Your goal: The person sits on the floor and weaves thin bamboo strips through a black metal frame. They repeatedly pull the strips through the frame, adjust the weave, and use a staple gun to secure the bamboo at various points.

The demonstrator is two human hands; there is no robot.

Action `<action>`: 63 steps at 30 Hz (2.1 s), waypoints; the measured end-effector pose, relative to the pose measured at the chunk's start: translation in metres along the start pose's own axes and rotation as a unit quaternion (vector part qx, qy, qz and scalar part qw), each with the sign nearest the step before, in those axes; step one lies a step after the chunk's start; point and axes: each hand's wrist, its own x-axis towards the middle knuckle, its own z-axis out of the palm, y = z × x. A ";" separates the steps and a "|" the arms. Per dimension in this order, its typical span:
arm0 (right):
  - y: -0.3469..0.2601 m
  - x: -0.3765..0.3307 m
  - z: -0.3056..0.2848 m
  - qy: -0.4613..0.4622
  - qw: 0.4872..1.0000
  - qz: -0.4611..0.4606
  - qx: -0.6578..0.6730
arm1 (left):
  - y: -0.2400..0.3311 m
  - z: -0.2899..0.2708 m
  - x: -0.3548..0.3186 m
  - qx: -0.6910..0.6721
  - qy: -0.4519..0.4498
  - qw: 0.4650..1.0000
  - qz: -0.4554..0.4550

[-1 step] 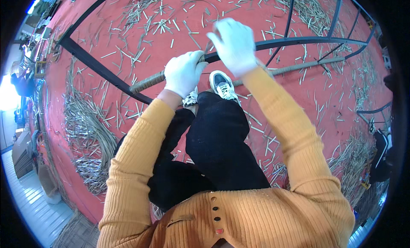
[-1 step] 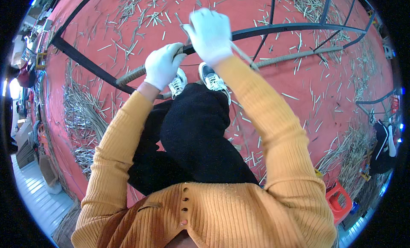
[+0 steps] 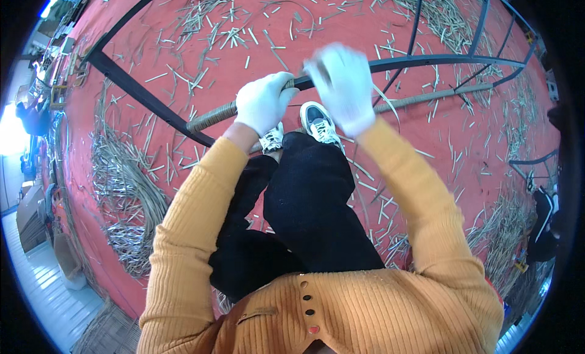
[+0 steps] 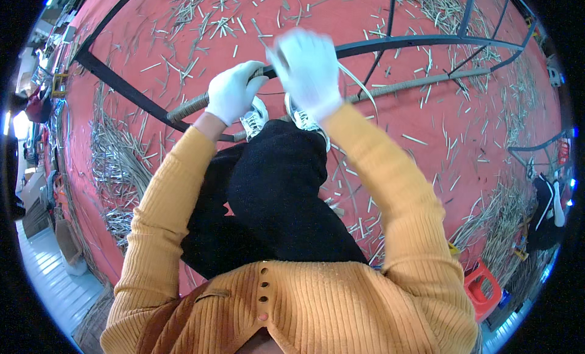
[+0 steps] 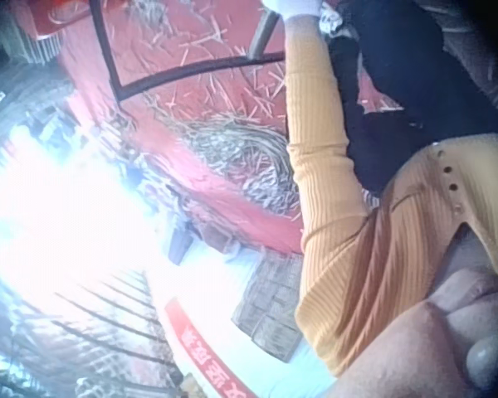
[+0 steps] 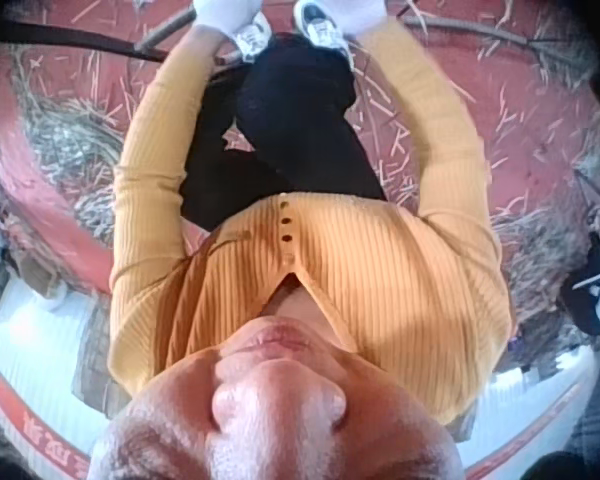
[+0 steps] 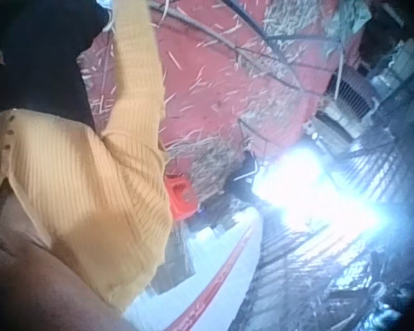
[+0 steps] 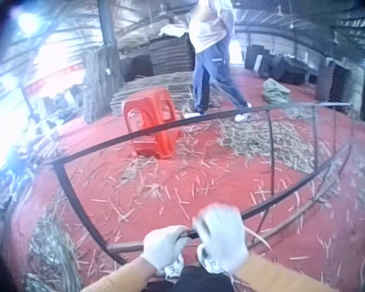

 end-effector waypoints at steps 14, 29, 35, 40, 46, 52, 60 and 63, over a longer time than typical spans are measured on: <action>0.005 -0.004 0.019 -0.079 0.785 0.298 0.538 | -0.001 0.007 -0.011 -0.170 0.151 0.973 -0.030; -0.017 -0.078 0.002 -0.073 0.650 0.537 0.533 | 0.005 0.011 0.010 -0.071 0.062 0.994 -0.059; -0.038 -0.072 -0.067 -0.214 0.733 0.318 0.563 | -0.003 -0.005 0.006 -0.050 -0.029 0.998 -0.008; -0.005 -0.062 -0.053 0.002 0.823 0.344 0.453 | -0.009 -0.012 0.009 -0.099 -0.079 0.992 -0.018; 0.004 -0.060 0.041 -0.223 0.759 0.374 0.483 | -0.013 -0.005 0.008 -0.110 -0.068 0.991 -0.027; 0.006 -0.025 0.006 -0.176 0.942 0.090 0.271 | -0.004 0.010 -0.006 -0.142 0.100 0.984 -0.026; 0.031 0.039 0.039 -0.234 0.957 0.168 -0.038 | 0.013 0.017 -0.004 0.049 0.091 0.994 0.040; 0.013 -0.032 -0.002 -0.005 0.986 0.050 0.157 | 0.004 0.009 0.012 -0.032 -0.027 0.998 -0.037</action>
